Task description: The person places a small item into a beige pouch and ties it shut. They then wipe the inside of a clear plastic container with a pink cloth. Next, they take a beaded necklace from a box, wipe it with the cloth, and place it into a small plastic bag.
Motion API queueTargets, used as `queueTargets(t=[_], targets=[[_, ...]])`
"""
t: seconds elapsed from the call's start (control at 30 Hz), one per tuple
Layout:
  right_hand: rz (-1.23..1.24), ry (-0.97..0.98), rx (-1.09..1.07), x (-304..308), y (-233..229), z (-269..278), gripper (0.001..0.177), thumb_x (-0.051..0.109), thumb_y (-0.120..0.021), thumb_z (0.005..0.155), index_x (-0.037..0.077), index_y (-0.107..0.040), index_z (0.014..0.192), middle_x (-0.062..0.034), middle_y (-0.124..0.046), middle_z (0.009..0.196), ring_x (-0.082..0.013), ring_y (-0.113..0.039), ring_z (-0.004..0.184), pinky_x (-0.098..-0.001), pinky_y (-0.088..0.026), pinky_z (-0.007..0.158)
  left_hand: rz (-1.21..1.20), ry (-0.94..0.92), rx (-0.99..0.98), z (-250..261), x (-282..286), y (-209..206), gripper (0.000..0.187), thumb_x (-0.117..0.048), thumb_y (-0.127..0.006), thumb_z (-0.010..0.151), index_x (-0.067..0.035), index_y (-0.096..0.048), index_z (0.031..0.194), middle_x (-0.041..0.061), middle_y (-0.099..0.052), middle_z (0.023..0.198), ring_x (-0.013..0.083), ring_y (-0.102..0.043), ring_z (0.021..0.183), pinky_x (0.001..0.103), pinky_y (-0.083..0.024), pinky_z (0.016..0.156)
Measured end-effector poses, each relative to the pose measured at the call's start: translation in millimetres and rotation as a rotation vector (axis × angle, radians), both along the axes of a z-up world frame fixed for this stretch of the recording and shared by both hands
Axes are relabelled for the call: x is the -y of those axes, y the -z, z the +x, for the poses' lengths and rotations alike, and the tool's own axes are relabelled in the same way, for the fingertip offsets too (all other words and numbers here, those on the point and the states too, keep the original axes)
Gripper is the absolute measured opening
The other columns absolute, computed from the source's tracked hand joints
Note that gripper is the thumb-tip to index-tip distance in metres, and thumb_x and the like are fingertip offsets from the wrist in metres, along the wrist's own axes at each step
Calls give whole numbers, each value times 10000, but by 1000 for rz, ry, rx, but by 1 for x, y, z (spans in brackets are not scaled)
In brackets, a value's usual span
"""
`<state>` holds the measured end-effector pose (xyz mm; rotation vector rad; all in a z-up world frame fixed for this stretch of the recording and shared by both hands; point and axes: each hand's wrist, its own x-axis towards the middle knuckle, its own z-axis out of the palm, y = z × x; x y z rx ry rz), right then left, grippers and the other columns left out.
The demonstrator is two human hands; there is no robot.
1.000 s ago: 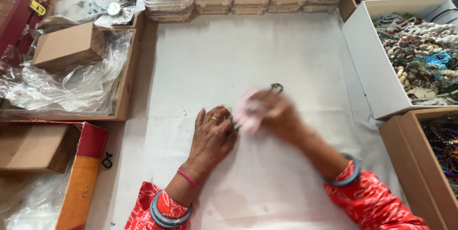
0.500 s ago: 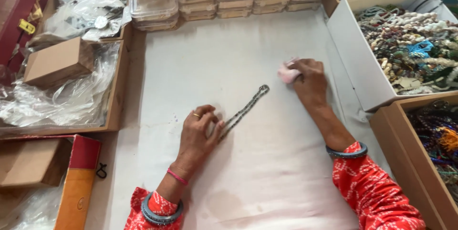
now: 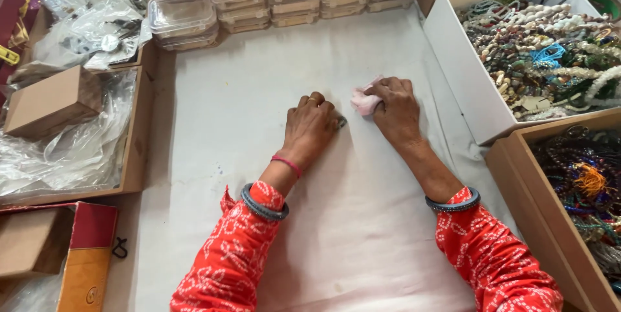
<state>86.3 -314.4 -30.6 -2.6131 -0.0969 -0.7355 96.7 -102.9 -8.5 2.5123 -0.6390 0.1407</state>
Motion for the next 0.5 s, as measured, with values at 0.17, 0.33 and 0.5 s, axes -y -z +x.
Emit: queueTargets(t=[0.17,0.33,0.5], targets=[[-2,7,-5,-1,1,2,385,-90,-627,788,174,-805,1004,-33,-709,1127,-300,-602,1109,-411,-555,876,127,51,66,10,12,12,166,-215,-734,851,-102,-706,969,49,-616,1156,250,-560,1139,451,-478,891],[1,2,-1,-2,-1,2,377,-81,-632,791,174,-809,1005,-45,-710,1125,-297,-607,1095,-406,-556,872,248,148,195,15,18,19,150,-161,-692,872,-85,-663,998,63,-641,1106,258,-595,1098,439,-497,825],[25,-1,-8,-2,-1,1,354,-74,-636,803,166,-809,996,-43,-715,1123,-293,-608,1093,-408,-551,886,11,161,175,20,7,-30,111,-146,-673,945,-67,-618,1001,101,-667,940,322,-635,927,470,-505,778]])
